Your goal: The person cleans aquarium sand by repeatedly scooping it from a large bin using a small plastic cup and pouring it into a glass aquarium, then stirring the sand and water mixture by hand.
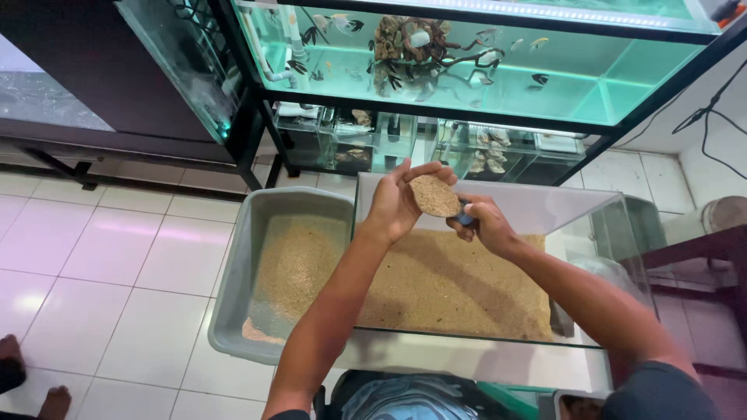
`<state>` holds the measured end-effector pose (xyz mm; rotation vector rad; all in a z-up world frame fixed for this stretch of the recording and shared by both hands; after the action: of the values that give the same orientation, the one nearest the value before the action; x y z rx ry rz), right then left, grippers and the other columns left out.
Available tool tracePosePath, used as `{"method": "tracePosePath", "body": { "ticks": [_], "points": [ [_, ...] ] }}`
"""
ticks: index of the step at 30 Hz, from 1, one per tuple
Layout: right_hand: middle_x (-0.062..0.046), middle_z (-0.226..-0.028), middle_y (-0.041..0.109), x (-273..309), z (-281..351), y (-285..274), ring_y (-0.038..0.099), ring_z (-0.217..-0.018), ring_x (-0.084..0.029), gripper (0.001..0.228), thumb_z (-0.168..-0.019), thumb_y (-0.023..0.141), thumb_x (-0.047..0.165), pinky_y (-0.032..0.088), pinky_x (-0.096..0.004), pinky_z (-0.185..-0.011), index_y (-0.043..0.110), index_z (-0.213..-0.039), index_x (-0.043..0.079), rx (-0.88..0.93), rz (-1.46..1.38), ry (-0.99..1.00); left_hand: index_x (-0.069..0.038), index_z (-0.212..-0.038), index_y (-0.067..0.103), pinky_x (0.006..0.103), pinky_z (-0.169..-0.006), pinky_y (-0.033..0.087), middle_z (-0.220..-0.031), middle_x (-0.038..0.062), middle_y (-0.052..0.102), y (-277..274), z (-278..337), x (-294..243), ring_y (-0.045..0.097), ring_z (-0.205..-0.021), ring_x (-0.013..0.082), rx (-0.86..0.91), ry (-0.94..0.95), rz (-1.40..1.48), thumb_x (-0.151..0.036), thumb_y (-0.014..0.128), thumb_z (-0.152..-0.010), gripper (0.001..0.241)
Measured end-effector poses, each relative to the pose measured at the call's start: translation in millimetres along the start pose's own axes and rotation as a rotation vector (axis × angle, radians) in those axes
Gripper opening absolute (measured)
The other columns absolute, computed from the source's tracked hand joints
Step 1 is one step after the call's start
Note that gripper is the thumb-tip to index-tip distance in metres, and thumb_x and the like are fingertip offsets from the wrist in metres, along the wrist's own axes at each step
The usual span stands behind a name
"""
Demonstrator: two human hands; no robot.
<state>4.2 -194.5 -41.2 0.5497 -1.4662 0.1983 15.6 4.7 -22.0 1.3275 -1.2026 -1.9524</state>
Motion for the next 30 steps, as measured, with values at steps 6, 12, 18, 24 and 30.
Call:
{"method": "tracePosePath", "body": {
  "ticks": [6, 12, 18, 24, 30],
  "points": [
    [-0.018, -0.06, 0.056, -8, -37, 39, 0.048, -0.048, -0.019, 0.033, -0.082, 0.05, 0.018, 0.038, -0.031, -0.042, 0.07, -0.098, -0.002, 0.111, 0.19, -0.05, 0.0, -0.126, 0.069, 0.0526, -0.104, 0.056, -0.127, 0.025, 0.07, -40, 11, -19, 0.067, -0.121, 0.0412, -0.065, 0.175, 0.173, -0.044, 0.053, -0.103, 0.052],
    [-0.012, -0.063, 0.059, -13, -77, 90, 0.049, -0.055, -0.018, 0.023, -0.085, 0.049, 0.015, 0.043, -0.03, -0.051, 0.07, -0.086, 0.005, 0.308, 0.391, -0.055, -0.002, -0.125, 0.071, 0.0494, -0.098, 0.059, -0.123, 0.023, 0.073, -79, 53, -55, 0.069, -0.118, 0.0405, -0.18, 0.415, 0.058, -0.046, 0.053, -0.103, 0.053],
    [-0.007, -0.065, 0.067, 0, -99, 146, 0.06, -0.065, -0.027, 0.025, -0.087, 0.053, 0.03, 0.05, -0.04, -0.069, 0.067, -0.071, 0.017, 0.415, 0.85, -0.081, 0.001, -0.119, 0.073, 0.0445, -0.089, 0.063, -0.115, 0.024, 0.075, -110, 106, -86, 0.073, -0.109, 0.0379, -0.37, 0.578, -0.189, -0.044, 0.049, -0.105, 0.053],
    [-0.019, -0.068, 0.07, 0, -106, 187, 0.071, -0.068, -0.04, 0.035, -0.094, 0.047, 0.034, 0.049, -0.05, -0.099, 0.069, -0.099, 0.006, 0.596, 1.406, -0.48, -0.014, -0.125, 0.073, 0.0347, -0.092, 0.045, -0.117, 0.008, 0.077, -150, 144, -89, 0.07, -0.114, 0.0241, -0.814, 0.587, -0.561, -0.048, 0.044, -0.106, 0.049],
    [-0.009, -0.08, 0.075, -7, -110, 215, 0.076, -0.078, -0.032, 0.033, -0.092, 0.051, 0.04, 0.043, -0.048, -0.096, 0.065, -0.097, 0.011, 0.595, 1.627, -0.724, -0.01, -0.156, 0.043, 0.0563, -0.119, 0.035, -0.16, 0.024, 0.041, -135, 175, -79, 0.033, -0.15, 0.0443, -0.971, 0.543, -0.669, -0.044, 0.046, -0.105, 0.061]
  ]
}}
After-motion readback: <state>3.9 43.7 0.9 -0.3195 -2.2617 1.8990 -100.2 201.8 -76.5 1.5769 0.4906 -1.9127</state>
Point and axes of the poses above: each hand's wrist, its own z-axis away from the middle knuckle, its own y-axis out of the palm, x = y × z, the point moved 1 cm from there along -z, towards the middle knuckle
